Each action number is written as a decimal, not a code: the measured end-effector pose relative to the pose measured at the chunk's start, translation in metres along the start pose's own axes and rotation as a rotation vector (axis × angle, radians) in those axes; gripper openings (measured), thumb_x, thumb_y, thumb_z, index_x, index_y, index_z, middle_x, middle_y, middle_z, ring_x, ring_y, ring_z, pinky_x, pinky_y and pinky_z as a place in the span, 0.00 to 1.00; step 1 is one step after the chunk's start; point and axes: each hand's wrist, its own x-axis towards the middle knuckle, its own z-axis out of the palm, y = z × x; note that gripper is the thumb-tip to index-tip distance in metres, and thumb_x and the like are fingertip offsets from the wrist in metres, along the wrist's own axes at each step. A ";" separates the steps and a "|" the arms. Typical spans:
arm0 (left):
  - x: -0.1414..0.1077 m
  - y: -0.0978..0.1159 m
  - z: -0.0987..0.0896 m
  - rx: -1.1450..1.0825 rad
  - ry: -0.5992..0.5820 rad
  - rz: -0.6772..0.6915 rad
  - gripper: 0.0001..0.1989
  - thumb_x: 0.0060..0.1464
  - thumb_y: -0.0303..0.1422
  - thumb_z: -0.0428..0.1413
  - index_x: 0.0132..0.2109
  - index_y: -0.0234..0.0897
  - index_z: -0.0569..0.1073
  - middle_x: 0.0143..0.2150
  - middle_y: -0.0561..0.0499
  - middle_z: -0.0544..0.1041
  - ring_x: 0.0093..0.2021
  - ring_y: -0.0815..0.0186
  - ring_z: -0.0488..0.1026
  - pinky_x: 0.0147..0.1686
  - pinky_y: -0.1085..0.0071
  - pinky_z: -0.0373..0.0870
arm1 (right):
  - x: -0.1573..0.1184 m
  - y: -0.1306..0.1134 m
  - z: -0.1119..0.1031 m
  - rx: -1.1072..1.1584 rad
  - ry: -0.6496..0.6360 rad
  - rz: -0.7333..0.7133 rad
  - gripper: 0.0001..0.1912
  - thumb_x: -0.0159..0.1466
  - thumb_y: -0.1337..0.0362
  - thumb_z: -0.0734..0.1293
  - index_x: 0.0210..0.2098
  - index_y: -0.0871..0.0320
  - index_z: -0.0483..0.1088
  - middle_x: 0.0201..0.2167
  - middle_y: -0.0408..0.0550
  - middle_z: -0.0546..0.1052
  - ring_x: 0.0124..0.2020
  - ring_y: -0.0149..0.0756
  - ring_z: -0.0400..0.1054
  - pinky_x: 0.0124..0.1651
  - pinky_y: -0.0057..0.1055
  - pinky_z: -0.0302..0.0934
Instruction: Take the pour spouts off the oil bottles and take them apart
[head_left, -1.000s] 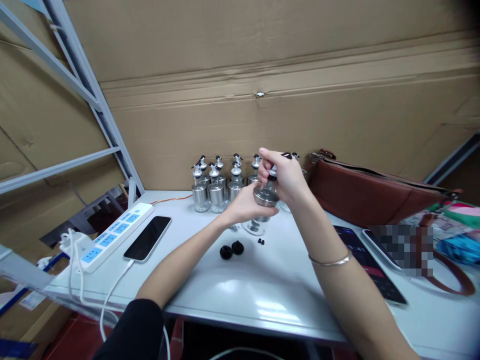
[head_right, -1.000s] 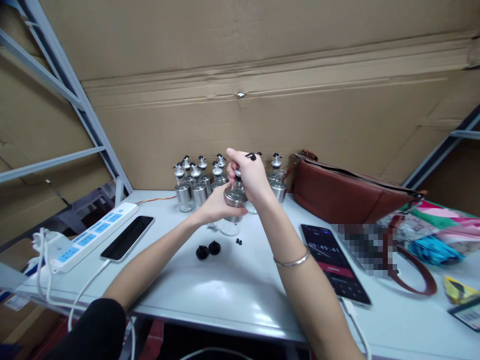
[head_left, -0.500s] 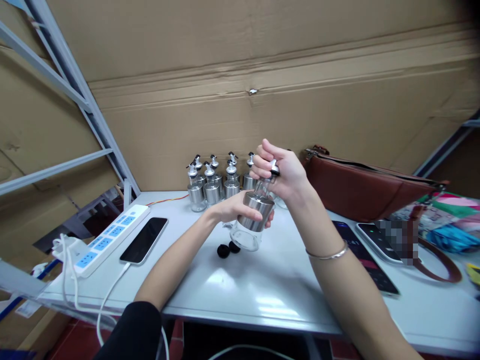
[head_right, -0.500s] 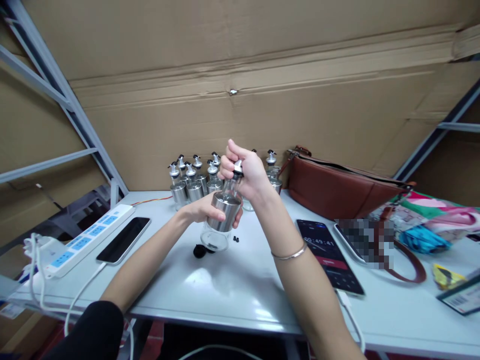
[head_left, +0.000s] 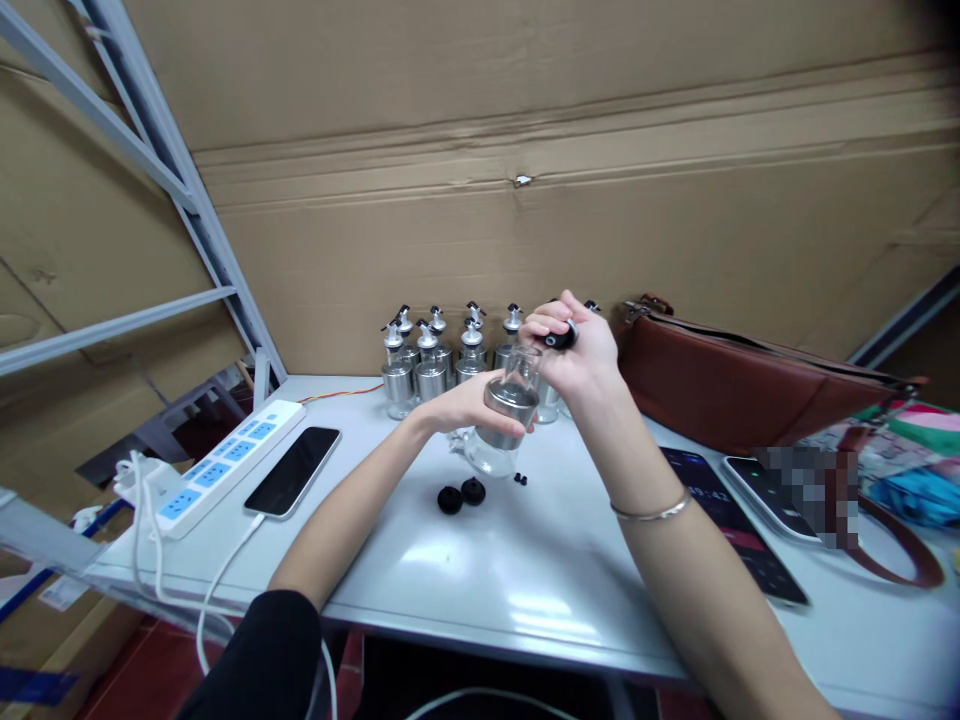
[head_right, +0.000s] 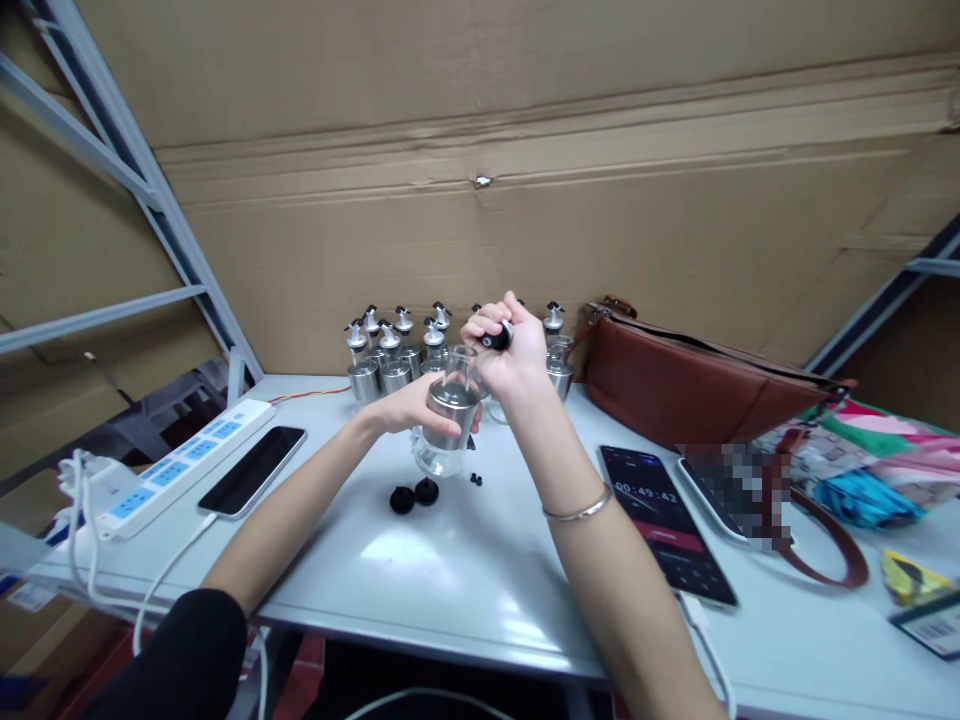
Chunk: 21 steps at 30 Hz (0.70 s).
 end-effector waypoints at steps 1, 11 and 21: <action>0.000 -0.001 -0.001 0.013 0.046 -0.018 0.21 0.35 0.34 0.67 0.36 0.31 0.69 0.32 0.47 0.74 0.33 0.64 0.72 0.36 0.66 0.68 | 0.001 -0.002 -0.004 -0.019 -0.009 0.007 0.26 0.64 0.53 0.60 0.16 0.55 0.44 0.13 0.33 0.45 0.13 0.23 0.39 0.18 0.25 0.47; 0.003 -0.008 -0.010 0.112 0.184 0.027 0.18 0.40 0.33 0.65 0.39 0.32 0.70 0.38 0.47 0.75 0.38 0.64 0.72 0.44 0.64 0.65 | -0.009 -0.010 -0.017 -0.795 -0.509 0.168 0.12 0.57 0.57 0.68 0.22 0.58 0.67 0.12 0.38 0.67 0.12 0.24 0.55 0.17 0.23 0.48; 0.002 0.006 -0.024 0.182 0.622 0.111 0.17 0.51 0.37 0.56 0.47 0.37 0.65 0.53 0.44 0.69 0.54 0.61 0.66 0.51 0.64 0.63 | 0.004 -0.001 -0.034 -1.112 -0.193 -0.045 0.14 0.60 0.60 0.62 0.19 0.57 0.60 0.13 0.37 0.66 0.15 0.26 0.57 0.25 0.26 0.51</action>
